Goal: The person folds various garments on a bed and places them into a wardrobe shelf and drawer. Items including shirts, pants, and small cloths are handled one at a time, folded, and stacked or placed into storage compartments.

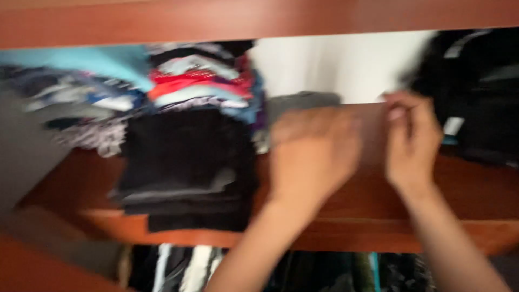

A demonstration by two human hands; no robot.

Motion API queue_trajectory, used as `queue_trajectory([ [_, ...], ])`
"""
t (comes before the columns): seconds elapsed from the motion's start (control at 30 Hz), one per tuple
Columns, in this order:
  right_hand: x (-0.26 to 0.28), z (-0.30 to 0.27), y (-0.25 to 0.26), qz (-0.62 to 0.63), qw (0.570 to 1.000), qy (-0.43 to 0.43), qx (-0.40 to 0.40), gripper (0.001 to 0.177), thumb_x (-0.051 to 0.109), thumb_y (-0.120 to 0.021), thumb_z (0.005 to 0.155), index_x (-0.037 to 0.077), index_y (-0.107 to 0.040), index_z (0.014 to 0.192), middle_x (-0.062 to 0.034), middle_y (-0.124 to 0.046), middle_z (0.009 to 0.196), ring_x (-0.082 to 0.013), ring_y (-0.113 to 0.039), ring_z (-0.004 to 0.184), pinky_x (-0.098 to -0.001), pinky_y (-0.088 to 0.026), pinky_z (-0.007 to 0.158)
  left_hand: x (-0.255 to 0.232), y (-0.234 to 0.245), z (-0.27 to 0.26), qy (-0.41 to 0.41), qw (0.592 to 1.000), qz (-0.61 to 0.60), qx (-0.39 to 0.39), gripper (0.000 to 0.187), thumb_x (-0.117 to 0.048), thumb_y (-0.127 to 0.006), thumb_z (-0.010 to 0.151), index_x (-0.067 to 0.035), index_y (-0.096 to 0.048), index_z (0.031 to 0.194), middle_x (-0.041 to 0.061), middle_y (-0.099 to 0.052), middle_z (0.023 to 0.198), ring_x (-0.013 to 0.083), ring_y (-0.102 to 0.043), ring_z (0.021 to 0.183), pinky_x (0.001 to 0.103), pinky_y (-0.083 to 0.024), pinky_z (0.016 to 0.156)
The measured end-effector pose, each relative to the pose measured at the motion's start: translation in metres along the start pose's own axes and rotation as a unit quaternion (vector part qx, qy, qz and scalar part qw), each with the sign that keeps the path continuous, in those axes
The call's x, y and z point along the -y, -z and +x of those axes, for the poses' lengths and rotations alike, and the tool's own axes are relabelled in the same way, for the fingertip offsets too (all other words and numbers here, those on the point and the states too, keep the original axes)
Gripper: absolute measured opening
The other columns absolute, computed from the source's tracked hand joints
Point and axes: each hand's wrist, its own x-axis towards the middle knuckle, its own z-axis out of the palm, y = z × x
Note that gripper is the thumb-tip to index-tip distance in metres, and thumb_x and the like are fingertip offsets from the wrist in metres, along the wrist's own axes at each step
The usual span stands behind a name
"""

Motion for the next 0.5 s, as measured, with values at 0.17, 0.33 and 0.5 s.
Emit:
queue_trajectory([
  [0.17, 0.084, -0.029, -0.079, 0.120, 0.966, -0.120, 0.194, 0.018, 0.021, -0.060, 0.103, 0.016, -0.070, 0.117, -0.0009, -0.074, 0.107, -0.0148, -0.068, 0.094, -0.0293, -0.048, 0.083, 0.138, 0.118, -0.070, 0.124, 0.935, 0.180, 0.279, 0.069, -0.051, -0.071, 0.087, -0.020, -0.055, 0.146, 0.001, -0.057, 0.150, 0.0307, -0.045, 0.144, 0.054, -0.029, 0.112],
  [0.33, 0.116, -0.053, -0.129, 0.301, 0.893, -0.224, 0.247, 0.013, 0.015, -0.066, 0.098, 0.015, -0.072, 0.110, -0.0025, -0.068, 0.081, -0.0186, -0.066, 0.071, -0.0322, -0.056, 0.068, 0.171, 0.175, -0.069, 0.239, 0.854, 0.128, 0.444, 0.082, -0.033, -0.083, 0.079, -0.028, -0.048, 0.153, 0.001, -0.043, 0.162, 0.0425, -0.034, 0.148, 0.073, -0.016, 0.117],
  [0.5, 0.147, -0.046, -0.140, 0.508, 0.652, -0.443, 0.348, 0.027, 0.019, -0.056, 0.100, 0.001, -0.068, 0.117, -0.0106, -0.067, 0.095, -0.0182, -0.069, 0.074, -0.0340, -0.058, 0.072, 0.189, 0.185, -0.053, 0.224, 0.899, -0.035, 0.375, 0.053, -0.027, -0.078, 0.085, -0.018, -0.068, 0.137, 0.015, -0.059, 0.147, 0.0453, -0.046, 0.141, 0.070, -0.025, 0.115],
])
